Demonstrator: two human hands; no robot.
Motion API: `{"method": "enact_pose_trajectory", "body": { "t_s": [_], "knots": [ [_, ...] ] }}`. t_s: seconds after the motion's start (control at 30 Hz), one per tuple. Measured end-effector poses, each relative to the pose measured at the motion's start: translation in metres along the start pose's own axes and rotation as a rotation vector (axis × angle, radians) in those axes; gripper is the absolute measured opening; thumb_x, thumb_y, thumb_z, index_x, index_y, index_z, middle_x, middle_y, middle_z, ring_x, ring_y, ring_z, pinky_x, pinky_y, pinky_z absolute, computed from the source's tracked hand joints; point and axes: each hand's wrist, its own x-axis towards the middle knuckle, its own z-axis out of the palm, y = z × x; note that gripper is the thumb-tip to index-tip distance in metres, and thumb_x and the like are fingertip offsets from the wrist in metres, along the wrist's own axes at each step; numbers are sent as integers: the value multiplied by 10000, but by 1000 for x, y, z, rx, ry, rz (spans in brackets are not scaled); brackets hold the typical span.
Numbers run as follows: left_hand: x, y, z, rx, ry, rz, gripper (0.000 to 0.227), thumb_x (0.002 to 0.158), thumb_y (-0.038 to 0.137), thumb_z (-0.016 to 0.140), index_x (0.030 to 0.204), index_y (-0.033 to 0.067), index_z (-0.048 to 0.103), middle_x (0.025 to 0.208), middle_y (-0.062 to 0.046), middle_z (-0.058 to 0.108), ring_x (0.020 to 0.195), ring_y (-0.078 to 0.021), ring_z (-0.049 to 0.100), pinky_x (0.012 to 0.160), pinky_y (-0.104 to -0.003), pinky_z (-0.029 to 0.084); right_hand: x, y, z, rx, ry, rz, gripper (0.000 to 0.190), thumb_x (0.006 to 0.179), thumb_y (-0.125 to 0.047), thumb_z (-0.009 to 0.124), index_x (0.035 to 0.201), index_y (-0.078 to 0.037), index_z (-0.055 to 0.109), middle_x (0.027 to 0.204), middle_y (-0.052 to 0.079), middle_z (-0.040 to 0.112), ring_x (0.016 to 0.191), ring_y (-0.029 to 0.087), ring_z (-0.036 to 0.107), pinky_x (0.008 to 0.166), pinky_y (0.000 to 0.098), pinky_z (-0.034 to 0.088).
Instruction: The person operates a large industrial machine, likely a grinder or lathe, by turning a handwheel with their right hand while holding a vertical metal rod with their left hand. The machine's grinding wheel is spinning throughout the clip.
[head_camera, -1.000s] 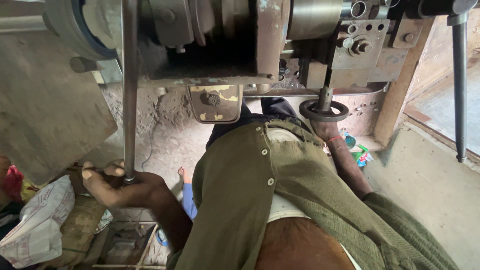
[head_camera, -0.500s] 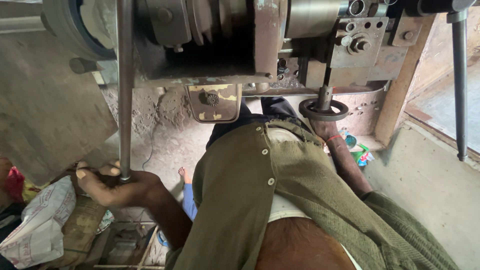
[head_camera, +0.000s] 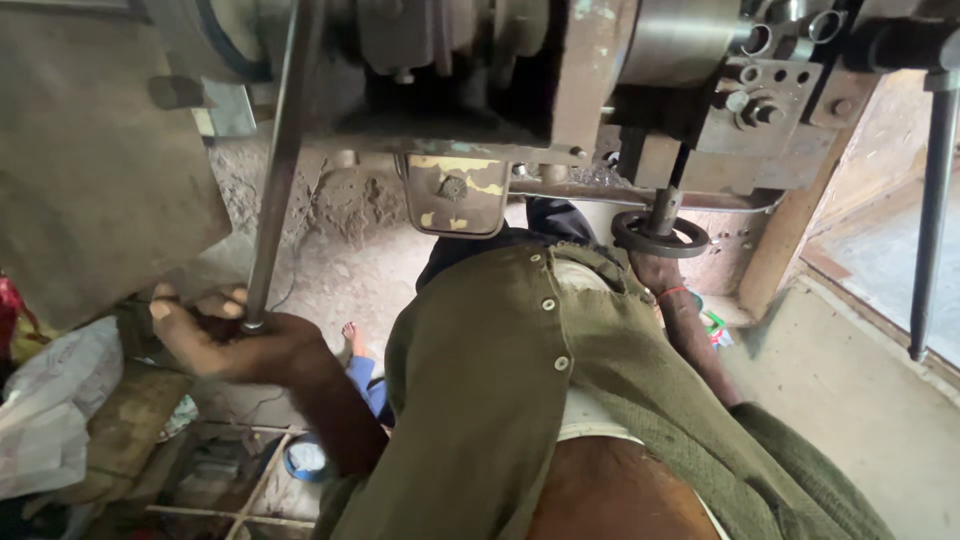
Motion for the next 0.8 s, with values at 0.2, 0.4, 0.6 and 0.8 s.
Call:
{"method": "enact_pose_trajectory", "body": {
  "t_s": [0.2,0.4,0.6,0.8],
  "knots": [
    [0,2,6,-72,108,-100,448,1097,324,510,1245,-91,591,750,-4,413,675,-111,416,654,-238,386,-2,3,-2,159,24,15,264,992,-100,547,1218,-61,679,1104,144,703,1064,297,674,928,445,527],
    [-7,-3,8,583,-210,678,330,1174,186,434,1444,2,389,1104,-172,560,751,-145,473,637,-235,481,1,2,-4,176,-5,70,284,1005,-77,514,1244,-25,657,1126,155,685,1062,276,662,920,425,529],
    [-12,7,9,695,-247,656,435,1162,33,467,1577,99,358,1106,-46,559,706,-161,478,613,-275,445,1,1,-8,380,-62,270,284,1023,-96,462,1219,-38,660,1103,125,687,1030,245,650,896,410,529],
    [-3,12,15,773,-315,882,483,1161,23,485,1578,103,256,1152,-190,564,750,-159,496,633,-255,483,5,1,-11,139,-127,184,277,1004,-106,501,1221,-64,668,1107,125,691,1043,250,633,920,426,505]
  ]
}}
